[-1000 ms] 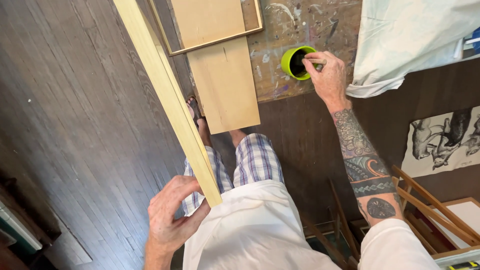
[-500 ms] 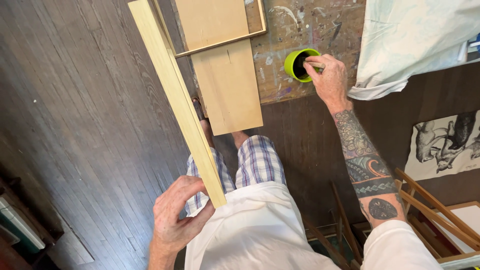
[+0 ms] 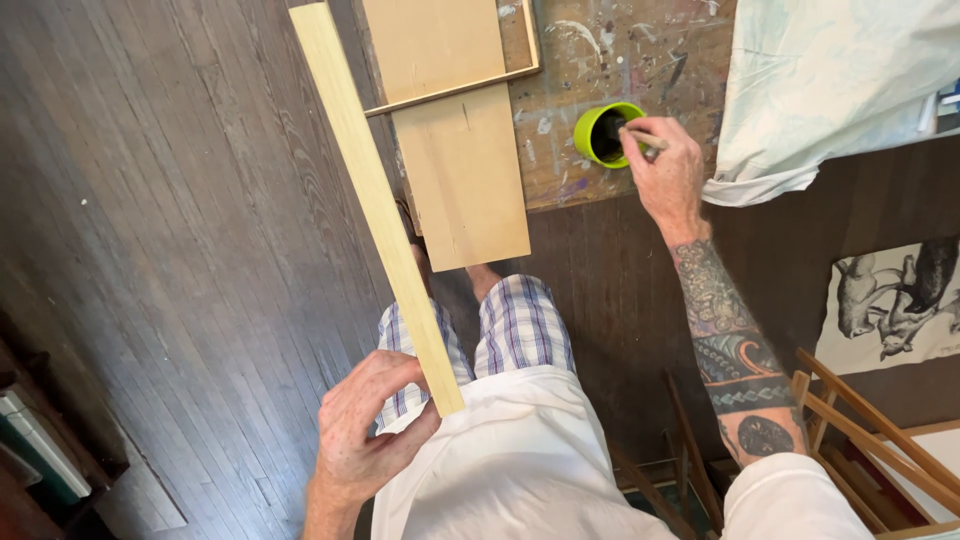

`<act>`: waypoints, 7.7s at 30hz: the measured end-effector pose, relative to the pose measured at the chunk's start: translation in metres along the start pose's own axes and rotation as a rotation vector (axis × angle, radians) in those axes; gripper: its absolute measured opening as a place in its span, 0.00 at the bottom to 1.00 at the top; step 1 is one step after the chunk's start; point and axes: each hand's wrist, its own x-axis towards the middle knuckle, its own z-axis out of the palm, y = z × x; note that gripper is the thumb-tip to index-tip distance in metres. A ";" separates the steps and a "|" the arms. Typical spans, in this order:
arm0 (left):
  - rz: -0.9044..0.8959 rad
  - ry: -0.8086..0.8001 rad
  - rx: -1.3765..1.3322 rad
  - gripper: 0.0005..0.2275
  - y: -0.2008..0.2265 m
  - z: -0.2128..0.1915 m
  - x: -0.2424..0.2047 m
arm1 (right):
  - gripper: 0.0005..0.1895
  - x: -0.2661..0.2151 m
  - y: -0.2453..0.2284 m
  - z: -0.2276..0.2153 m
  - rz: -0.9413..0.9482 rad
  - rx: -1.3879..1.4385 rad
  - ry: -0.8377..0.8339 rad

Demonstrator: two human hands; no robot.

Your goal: Applying stain to the edges of wooden frames using a foam brush.

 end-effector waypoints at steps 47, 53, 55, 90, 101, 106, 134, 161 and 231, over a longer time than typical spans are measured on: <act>0.183 -0.194 -0.215 0.15 0.075 -0.088 -0.004 | 0.20 -0.046 -0.395 -0.189 -0.315 0.484 -0.400; 0.176 -0.204 -0.184 0.15 0.079 -0.090 -0.010 | 0.17 -0.058 -0.397 -0.190 -0.319 0.600 -0.332; 0.186 -0.194 -0.157 0.14 0.080 -0.089 -0.011 | 0.16 -0.060 -0.394 -0.188 -0.312 0.605 -0.330; 0.245 -0.144 -0.194 0.16 0.095 -0.085 -0.011 | 0.15 -0.058 -0.388 -0.196 -0.423 0.606 -0.261; 0.267 -0.160 -0.222 0.16 0.107 -0.087 -0.015 | 0.18 -0.018 -0.385 -0.204 -0.392 0.451 -0.182; 0.317 -0.173 -0.232 0.17 0.110 -0.090 -0.019 | 0.17 0.009 -0.376 -0.203 -0.421 0.426 -0.149; 0.328 -0.185 -0.286 0.18 0.108 -0.098 -0.030 | 0.13 0.165 -0.253 -0.175 -0.356 0.205 0.015; 0.039 0.141 -0.613 0.22 0.049 -0.070 0.047 | 0.35 -0.064 -0.319 -0.036 -0.003 1.159 0.018; -0.348 0.095 -1.020 0.21 -0.016 -0.060 0.042 | 0.21 0.004 -0.290 -0.105 0.201 1.002 0.140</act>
